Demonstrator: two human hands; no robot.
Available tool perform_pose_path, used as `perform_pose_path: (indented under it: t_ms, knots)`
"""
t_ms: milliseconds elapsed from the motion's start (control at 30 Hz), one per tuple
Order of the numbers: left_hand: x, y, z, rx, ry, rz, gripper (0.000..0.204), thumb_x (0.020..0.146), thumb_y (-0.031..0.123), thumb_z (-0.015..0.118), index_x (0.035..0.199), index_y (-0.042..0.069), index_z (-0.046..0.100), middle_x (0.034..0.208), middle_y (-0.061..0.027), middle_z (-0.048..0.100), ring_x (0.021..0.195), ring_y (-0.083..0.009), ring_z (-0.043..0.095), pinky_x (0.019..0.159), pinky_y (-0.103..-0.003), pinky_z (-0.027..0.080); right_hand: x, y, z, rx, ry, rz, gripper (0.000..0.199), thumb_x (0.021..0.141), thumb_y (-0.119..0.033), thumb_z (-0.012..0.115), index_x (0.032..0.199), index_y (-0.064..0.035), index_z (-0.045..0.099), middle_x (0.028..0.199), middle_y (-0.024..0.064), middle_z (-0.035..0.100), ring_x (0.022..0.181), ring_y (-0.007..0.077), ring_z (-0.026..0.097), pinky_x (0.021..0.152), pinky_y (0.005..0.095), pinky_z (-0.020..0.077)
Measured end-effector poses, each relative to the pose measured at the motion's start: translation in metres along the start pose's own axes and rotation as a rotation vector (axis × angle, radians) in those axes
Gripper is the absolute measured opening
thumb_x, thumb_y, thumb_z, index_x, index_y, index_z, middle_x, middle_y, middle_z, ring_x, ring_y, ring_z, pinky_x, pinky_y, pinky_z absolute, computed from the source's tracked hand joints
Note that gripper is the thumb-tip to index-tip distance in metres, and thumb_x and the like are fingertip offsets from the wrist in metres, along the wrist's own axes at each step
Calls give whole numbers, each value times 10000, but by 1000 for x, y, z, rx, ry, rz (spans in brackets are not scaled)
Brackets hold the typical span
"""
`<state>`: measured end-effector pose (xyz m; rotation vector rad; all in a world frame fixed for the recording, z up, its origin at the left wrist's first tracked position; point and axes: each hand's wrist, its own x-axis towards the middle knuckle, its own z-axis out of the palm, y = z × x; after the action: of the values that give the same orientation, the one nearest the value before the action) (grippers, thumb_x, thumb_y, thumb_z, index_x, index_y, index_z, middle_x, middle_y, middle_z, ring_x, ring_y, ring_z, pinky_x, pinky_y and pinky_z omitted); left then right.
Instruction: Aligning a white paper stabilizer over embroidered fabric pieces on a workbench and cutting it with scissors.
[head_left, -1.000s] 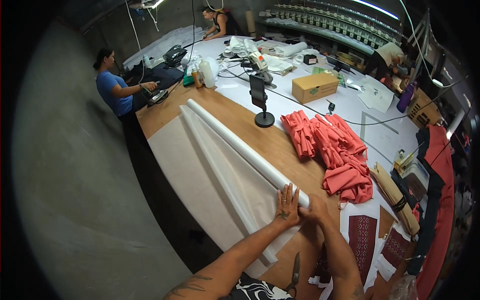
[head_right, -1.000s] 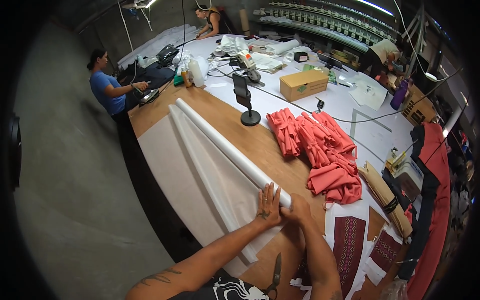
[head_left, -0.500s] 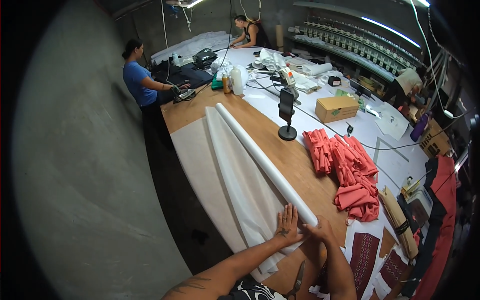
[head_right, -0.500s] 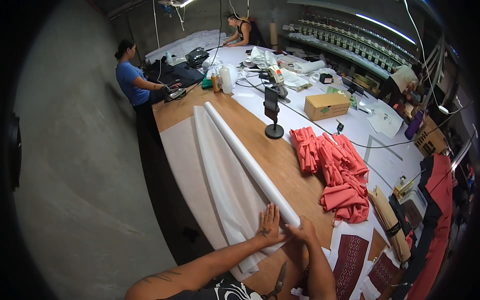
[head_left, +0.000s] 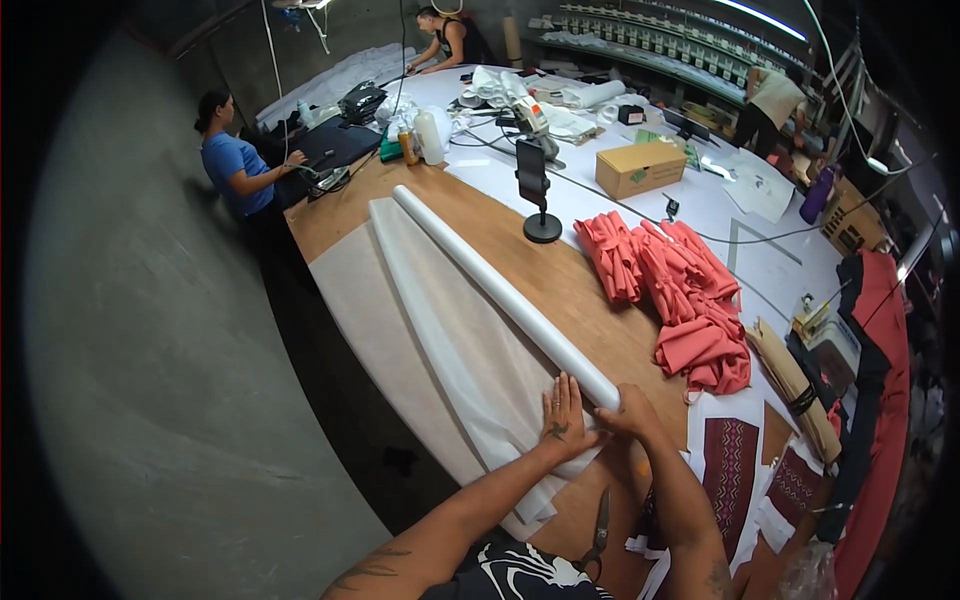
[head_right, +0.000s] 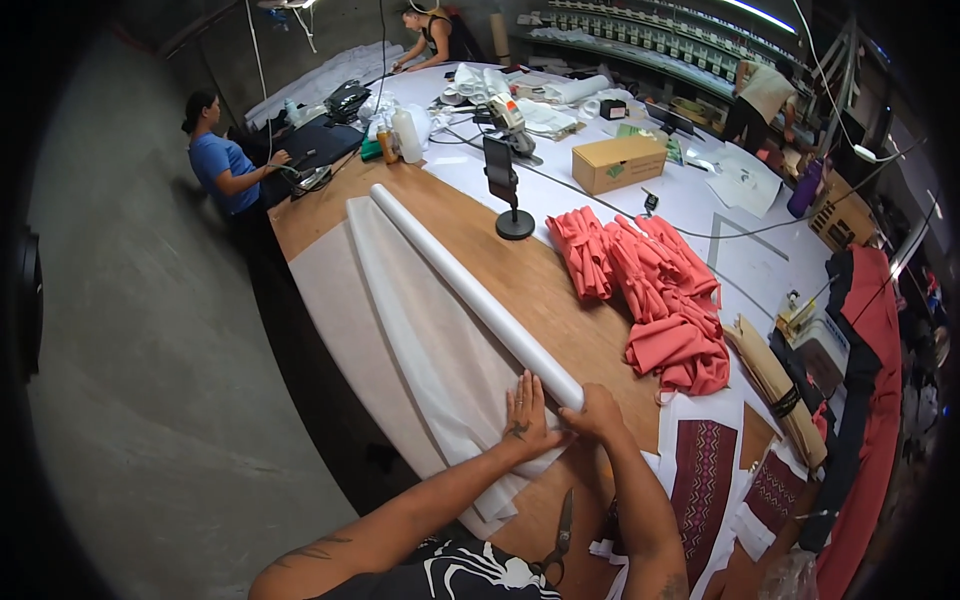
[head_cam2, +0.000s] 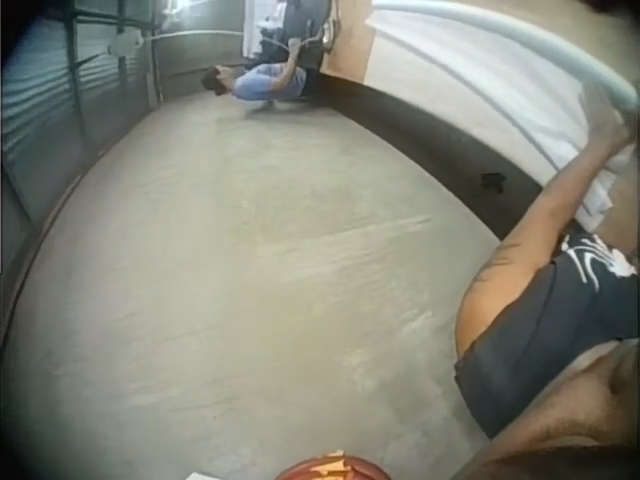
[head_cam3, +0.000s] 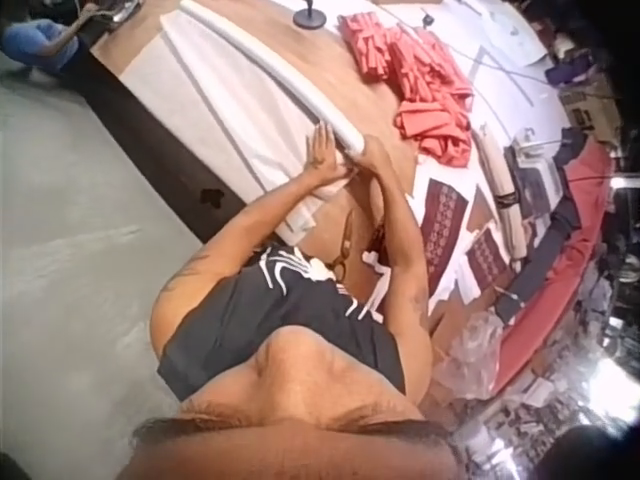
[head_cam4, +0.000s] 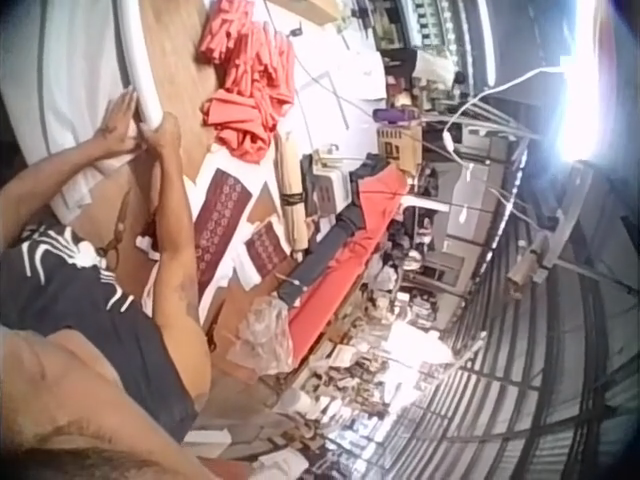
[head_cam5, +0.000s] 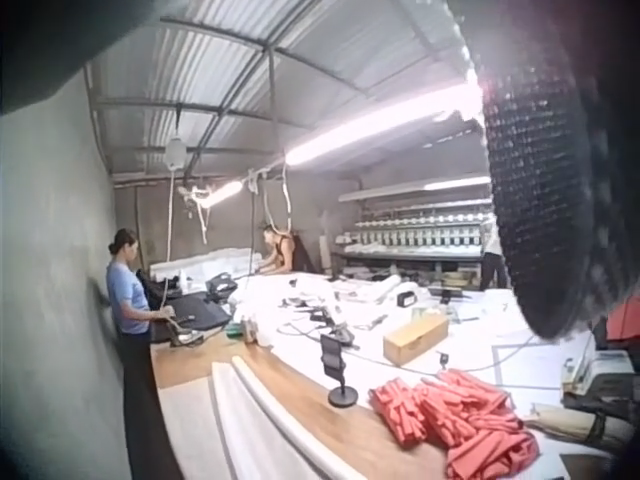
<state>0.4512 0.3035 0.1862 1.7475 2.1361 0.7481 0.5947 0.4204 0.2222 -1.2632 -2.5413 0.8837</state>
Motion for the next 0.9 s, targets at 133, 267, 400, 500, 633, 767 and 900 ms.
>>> perform_pose_path:
  t_ms: [133, 267, 400, 500, 633, 767, 900]
  knots:
    - [1, 1, -2, 20, -49, -14, 1309, 716, 706, 684, 1483, -150, 57, 1559, -352, 71, 1479, -457, 24, 1165, -601, -3, 5, 0, -6, 18, 11, 5, 524, 693, -401, 767, 993, 2, 619, 1000, 244, 635, 962, 398, 609, 843, 473, 487]
    - [2, 4, -4, 59, -130, -15, 1279, 739, 731, 646, 1476, -159, 98, 1562, -343, 87, 1479, -456, 24, 1162, -604, -13, 2, -13, 3, -207, 162, 14, 576, 711, -384, 788, 1100, -19, 573, 1058, 225, 624, 981, 395, 605, 848, 483, 490]
    - [2, 5, -2, 79, -134, -10, 1248, 747, 730, 639, 1470, -159, 143, 1556, -338, 125, 1479, -453, 36, 1157, -611, -22, 7, -7, 1, -198, 95, 19, 620, 723, -395, 793, 1156, -31, 538, 1088, 214, 611, 1007, 394, 597, 853, 485, 490]
    - [1, 2, -5, 95, -128, -1, 1229, 749, 726, 642, 1471, -148, 169, 1551, -335, 150, 1478, -450, 55, 1156, -616, -12, 8, -8, 0, -183, 72, 8, 589, 743, -363, 787, 1152, -17, 543, 1054, 235, 612, 997, 411, 581, 866, 480, 467]
    - [-2, -9, -19, 81, -7, 6, 1117, 789, 690, 625, 1479, -98, 234, 1551, -307, 189, 1475, -435, 105, 1162, -612, 38, 2, -7, 4, -190, 107, 11, 586, 747, -350, 793, 1155, -15, 539, 1067, 227, 609, 1006, 407, 577, 865, 478, 467]
    - [-9, -118, -70, 202, 559, -300, 824, 892, 461, 647, 1438, -73, 338, 1529, -259, 272, 1450, -410, 203, 1186, -552, 148, 2, -18, 1, -196, 112, 21, 592, 752, -351, 793, 1164, -14, 532, 1081, 220, 605, 1024, 398, 572, 869, 475, 466]
    - [-48, -216, -148, 247, 770, -929, 851, 905, 403, 649, 1454, -110, 250, 1443, -321, 369, 1354, -451, 357, 1123, -490, 315, 3, -12, 4, -218, 117, 16, 602, 743, -368, 792, 1166, -28, 530, 1092, 199, 607, 1027, 386, 583, 842, 488, 483]
